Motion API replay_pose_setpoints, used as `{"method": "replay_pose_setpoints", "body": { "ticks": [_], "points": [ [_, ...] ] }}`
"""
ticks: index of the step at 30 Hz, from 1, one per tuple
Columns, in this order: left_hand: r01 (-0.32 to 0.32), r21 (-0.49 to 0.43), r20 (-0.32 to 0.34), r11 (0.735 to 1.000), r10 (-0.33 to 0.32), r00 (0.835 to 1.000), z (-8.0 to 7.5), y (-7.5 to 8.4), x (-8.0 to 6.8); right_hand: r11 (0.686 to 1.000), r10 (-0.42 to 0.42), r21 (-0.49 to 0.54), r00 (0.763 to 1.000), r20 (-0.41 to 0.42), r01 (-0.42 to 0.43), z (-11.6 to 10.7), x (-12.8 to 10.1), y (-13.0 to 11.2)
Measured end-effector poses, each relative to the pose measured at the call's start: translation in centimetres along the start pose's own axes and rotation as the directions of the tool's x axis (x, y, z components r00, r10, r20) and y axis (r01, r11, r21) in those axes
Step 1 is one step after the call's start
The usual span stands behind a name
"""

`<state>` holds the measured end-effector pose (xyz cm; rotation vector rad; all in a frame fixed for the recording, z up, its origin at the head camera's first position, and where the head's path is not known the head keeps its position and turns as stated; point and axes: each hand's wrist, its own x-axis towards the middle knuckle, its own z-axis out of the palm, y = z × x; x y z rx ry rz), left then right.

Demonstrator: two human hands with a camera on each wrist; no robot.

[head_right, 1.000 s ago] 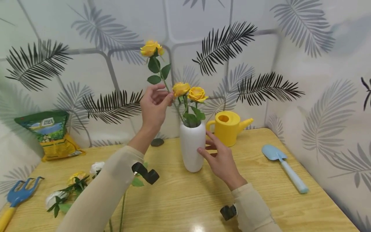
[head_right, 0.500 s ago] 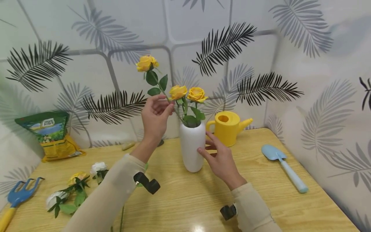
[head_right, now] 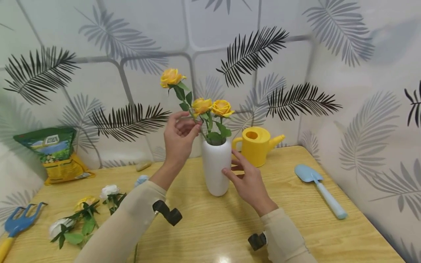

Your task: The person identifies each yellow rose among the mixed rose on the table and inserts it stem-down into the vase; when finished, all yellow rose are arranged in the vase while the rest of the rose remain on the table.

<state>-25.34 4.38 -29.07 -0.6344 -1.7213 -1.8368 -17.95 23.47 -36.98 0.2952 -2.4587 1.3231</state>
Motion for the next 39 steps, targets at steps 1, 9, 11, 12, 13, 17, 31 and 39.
{"method": "replay_pose_setpoints", "body": {
  "ticks": [1, 9, 11, 12, 13, 17, 31, 39],
  "points": [
    [0.000, 0.002, 0.002, 1.000, 0.000, 1.000, 0.0, 0.0, 0.0, 1.000, -0.001, -0.002, 1.000, -0.002, 0.001, 0.0, 0.0, 0.0],
    [0.008, 0.010, 0.019, 1.000, -0.008, 1.000, -0.1, 0.1, -0.2, 1.000, -0.004, -0.005, 1.000, 0.001, 0.004, 0.1, 0.0, -0.1],
    [0.014, 0.017, 0.026, 1.000, -0.014, 1.000, 0.0, 0.0, -0.3, 1.000, 0.002, -0.005, 1.000, 0.005, -0.002, 0.1, 0.0, -0.2],
    [0.017, 0.022, 0.030, 1.000, -0.017, 0.999, 0.0, 0.0, -0.4, 1.000, 0.002, -0.004, 1.000, 0.006, -0.002, 0.1, 0.0, -0.2],
    [0.019, 0.028, 0.033, 0.999, -0.019, 0.999, 0.0, 0.0, -0.5, 1.000, 0.001, -0.004, 1.000, 0.006, -0.001, 0.2, 0.0, -0.2],
    [0.029, 0.036, 0.043, 0.999, -0.030, 0.999, 0.1, -0.1, -0.8, 1.000, -0.017, 0.001, 1.000, 0.000, 0.017, 0.2, -0.1, -0.1],
    [0.006, 0.150, 0.052, 0.989, -0.014, 0.999, 0.1, -0.1, -1.6, 1.000, -0.018, -0.001, 1.000, -0.004, 0.018, 0.1, -0.2, -0.2],
    [-0.001, 0.126, 0.051, 0.992, -0.005, 0.999, 0.0, -0.3, -1.9, 1.000, -0.004, -0.010, 1.000, 0.001, 0.004, 0.0, -0.1, -0.2]
  ]
}}
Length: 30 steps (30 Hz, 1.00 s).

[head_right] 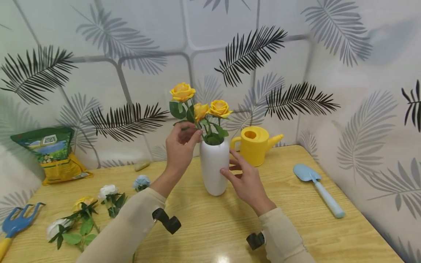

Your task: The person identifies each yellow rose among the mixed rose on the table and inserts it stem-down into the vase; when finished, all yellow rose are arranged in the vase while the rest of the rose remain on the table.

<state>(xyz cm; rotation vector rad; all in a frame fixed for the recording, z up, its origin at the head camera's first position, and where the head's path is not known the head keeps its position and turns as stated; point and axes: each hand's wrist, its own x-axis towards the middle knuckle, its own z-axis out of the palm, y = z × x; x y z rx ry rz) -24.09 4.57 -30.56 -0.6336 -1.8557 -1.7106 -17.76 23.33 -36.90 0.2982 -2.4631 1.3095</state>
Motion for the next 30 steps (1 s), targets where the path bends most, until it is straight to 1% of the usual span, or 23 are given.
{"method": "replay_pose_setpoints", "body": {
  "ticks": [4, 10, 13, 19, 24, 26, 30],
  "points": [
    [0.007, 0.018, 0.008, 1.000, -0.007, 1.000, 0.1, 0.0, -0.1, 1.000, -0.002, 0.004, 1.000, 0.005, 0.001, 0.0, 0.0, -0.1],
    [0.004, 0.042, 0.054, 0.999, -0.007, 0.999, 0.0, -0.2, -0.5, 1.000, -0.004, 0.004, 1.000, 0.001, 0.004, 0.0, 0.0, -0.1],
    [0.011, 0.042, 0.063, 0.999, -0.014, 0.998, -0.1, -0.3, -0.6, 1.000, -0.002, 0.005, 1.000, -0.001, 0.002, 0.0, 0.0, -0.1],
    [0.041, 0.014, 0.030, 0.999, -0.042, 0.999, 0.0, -0.3, -0.7, 1.000, 0.000, 0.000, 1.000, 0.004, 0.000, -0.1, 0.0, 0.0],
    [0.086, -0.011, -0.002, 0.996, -0.086, 0.996, 0.5, -0.4, -0.8, 1.000, -0.005, 0.004, 1.000, -0.005, 0.005, -0.1, 0.0, 0.0],
    [0.098, -0.007, -0.010, 0.995, -0.098, 0.995, 0.6, -0.5, -0.9, 1.000, -0.008, 0.006, 1.000, -0.008, 0.008, -0.1, 0.0, 0.0],
    [0.109, 0.032, -0.017, 0.993, -0.109, 0.994, 0.7, -0.6, -1.2, 1.000, -0.008, 0.007, 1.000, -0.006, 0.008, -0.1, 0.0, 0.0]
  ]
}}
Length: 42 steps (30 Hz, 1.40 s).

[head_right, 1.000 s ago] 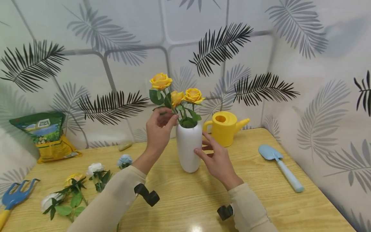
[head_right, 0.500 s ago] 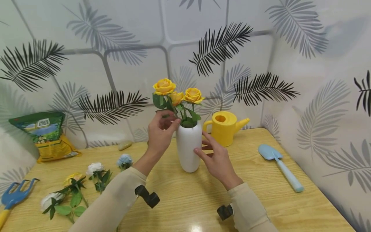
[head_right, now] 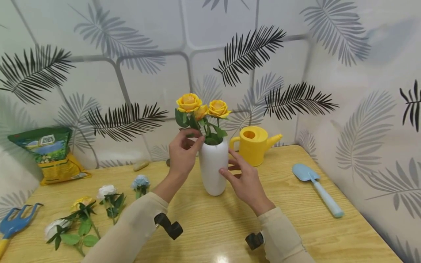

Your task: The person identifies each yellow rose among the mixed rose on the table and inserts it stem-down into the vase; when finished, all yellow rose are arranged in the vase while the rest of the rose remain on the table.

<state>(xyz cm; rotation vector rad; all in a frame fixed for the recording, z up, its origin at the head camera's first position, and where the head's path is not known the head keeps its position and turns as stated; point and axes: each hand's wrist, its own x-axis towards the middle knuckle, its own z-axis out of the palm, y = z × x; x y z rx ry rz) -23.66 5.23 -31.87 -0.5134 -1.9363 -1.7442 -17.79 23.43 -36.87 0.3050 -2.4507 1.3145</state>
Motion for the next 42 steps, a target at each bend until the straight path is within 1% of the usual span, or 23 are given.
{"method": "replay_pose_setpoints", "body": {
  "ticks": [3, 10, 13, 17, 22, 25, 29, 32, 34, 36, 38, 40, 42],
  "points": [
    [0.002, 0.021, 0.001, 1.000, -0.002, 1.000, -0.2, -0.1, -0.2, 1.000, -0.005, 0.004, 1.000, 0.000, 0.005, 0.2, 0.0, -0.1],
    [-0.001, 0.047, 0.033, 0.999, -0.001, 0.999, -1.0, -0.2, -0.6, 1.000, -0.015, 0.007, 1.000, 0.001, 0.015, 0.4, -0.1, -0.2],
    [-0.001, 0.043, 0.043, 0.999, -0.001, 0.999, -1.5, -0.2, -0.7, 1.000, -0.015, 0.001, 1.000, 0.004, 0.015, 0.5, -0.2, -0.2],
    [-0.002, 0.024, 0.040, 1.000, 0.001, 0.999, -2.3, -0.5, -0.8, 1.000, -0.008, -0.009, 1.000, 0.011, 0.009, 0.4, -0.2, -0.3],
    [-0.002, -0.016, 0.044, 1.000, 0.002, 0.999, -3.9, -0.6, -1.1, 1.000, -0.003, -0.012, 1.000, 0.008, 0.003, 0.3, -0.2, -0.2],
    [0.020, -0.030, 0.055, 0.999, -0.018, 0.998, -5.3, -0.8, -1.7, 1.000, -0.007, -0.012, 1.000, 0.010, 0.007, 0.2, -0.1, -0.2],
    [0.091, -0.044, 0.094, 0.995, -0.087, 0.992, -7.6, -1.2, -3.0, 1.000, -0.005, -0.018, 1.000, 0.012, 0.005, 0.2, 0.0, -0.2],
    [0.133, -0.011, 0.132, 0.991, -0.130, 0.983, -9.6, -1.6, -4.1, 1.000, -0.009, -0.021, 1.000, 0.011, 0.009, 0.2, 0.0, -0.3],
    [0.149, 0.024, 0.144, 0.989, -0.151, 0.978, -11.0, -1.8, -5.0, 1.000, -0.015, -0.019, 1.000, 0.014, 0.016, 0.3, 0.1, -0.3],
    [0.171, 0.059, 0.139, 0.984, -0.178, 0.974, -12.6, -2.0, -5.8, 1.000, -0.017, -0.020, 1.000, 0.016, 0.018, 0.3, 0.0, -0.3],
    [0.195, 0.088, 0.121, 0.977, -0.205, 0.971, -14.2, -2.1, -6.5, 1.000, -0.016, -0.024, 1.000, 0.014, 0.016, 0.3, 0.0, -0.3],
    [0.222, 0.132, 0.091, 0.966, -0.235, 0.968, -15.8, -2.0, -7.2, 0.999, -0.016, -0.031, 1.000, 0.011, 0.016, 0.3, 0.0, -0.3],
    [0.256, 0.183, 0.051, 0.949, -0.270, 0.962, -17.4, -1.8, -7.9, 0.999, -0.021, -0.035, 1.000, 0.009, 0.021, 0.3, -0.1, -0.4]
  ]
}}
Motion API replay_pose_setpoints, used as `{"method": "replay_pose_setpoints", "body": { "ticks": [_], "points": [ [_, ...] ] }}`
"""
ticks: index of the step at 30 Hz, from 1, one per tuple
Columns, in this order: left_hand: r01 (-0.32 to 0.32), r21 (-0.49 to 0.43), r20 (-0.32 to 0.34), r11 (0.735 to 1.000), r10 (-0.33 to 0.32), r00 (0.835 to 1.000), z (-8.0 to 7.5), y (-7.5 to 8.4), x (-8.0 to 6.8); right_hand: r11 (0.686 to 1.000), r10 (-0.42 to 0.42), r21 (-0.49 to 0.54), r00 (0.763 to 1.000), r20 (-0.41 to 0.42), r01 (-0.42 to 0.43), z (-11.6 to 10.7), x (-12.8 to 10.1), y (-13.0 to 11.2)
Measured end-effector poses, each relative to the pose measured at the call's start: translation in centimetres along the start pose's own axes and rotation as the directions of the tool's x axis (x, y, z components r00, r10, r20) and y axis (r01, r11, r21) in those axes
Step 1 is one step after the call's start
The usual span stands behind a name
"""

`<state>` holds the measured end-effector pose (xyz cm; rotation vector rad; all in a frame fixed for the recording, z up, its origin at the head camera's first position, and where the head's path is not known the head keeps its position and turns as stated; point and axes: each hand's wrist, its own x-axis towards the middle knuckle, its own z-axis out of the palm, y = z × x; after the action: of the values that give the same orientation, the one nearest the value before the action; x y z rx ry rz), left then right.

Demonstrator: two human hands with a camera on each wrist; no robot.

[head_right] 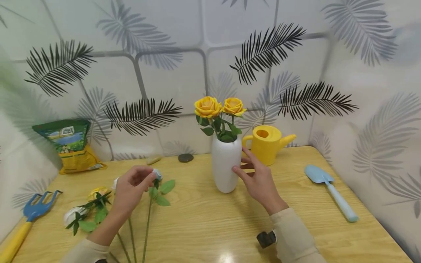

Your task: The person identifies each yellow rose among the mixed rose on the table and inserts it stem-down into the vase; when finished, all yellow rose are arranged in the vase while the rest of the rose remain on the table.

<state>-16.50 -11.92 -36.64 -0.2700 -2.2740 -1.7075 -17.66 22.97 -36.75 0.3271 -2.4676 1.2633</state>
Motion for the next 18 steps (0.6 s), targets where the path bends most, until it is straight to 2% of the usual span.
{"method": "replay_pose_setpoints", "body": {
  "ticks": [2, 5, 8, 10, 13, 18],
  "points": [
    [0.045, 0.054, -0.039, 0.997, -0.043, 0.998, -1.4, -0.3, -0.7, 1.000, -0.001, -0.002, 1.000, 0.001, 0.001, 0.0, 0.0, 0.0],
    [0.069, 0.140, -0.098, 0.988, -0.056, 0.994, -3.2, -0.8, -1.7, 1.000, 0.001, 0.001, 1.000, 0.003, -0.001, -0.1, 0.1, 0.1],
    [0.104, 0.254, -0.144, 0.962, -0.069, 0.987, -4.9, -1.4, -2.5, 1.000, 0.002, 0.008, 1.000, 0.005, -0.002, 0.0, 0.1, 0.2],
    [0.149, 0.331, -0.157, 0.932, -0.101, 0.982, -6.0, -1.8, -2.9, 1.000, -0.005, 0.013, 1.000, 0.003, 0.005, 0.0, 0.1, 0.3],
    [0.234, 0.435, -0.158, 0.870, -0.182, 0.970, -7.5, -2.6, -3.6, 1.000, -0.011, 0.018, 1.000, 0.000, 0.011, 0.0, 0.0, 0.3],
    [0.312, 0.523, -0.136, 0.793, -0.284, 0.949, -9.2, -3.6, -4.5, 1.000, -0.021, 0.015, 1.000, -0.004, 0.021, 0.1, 0.0, 0.3]
  ]
}}
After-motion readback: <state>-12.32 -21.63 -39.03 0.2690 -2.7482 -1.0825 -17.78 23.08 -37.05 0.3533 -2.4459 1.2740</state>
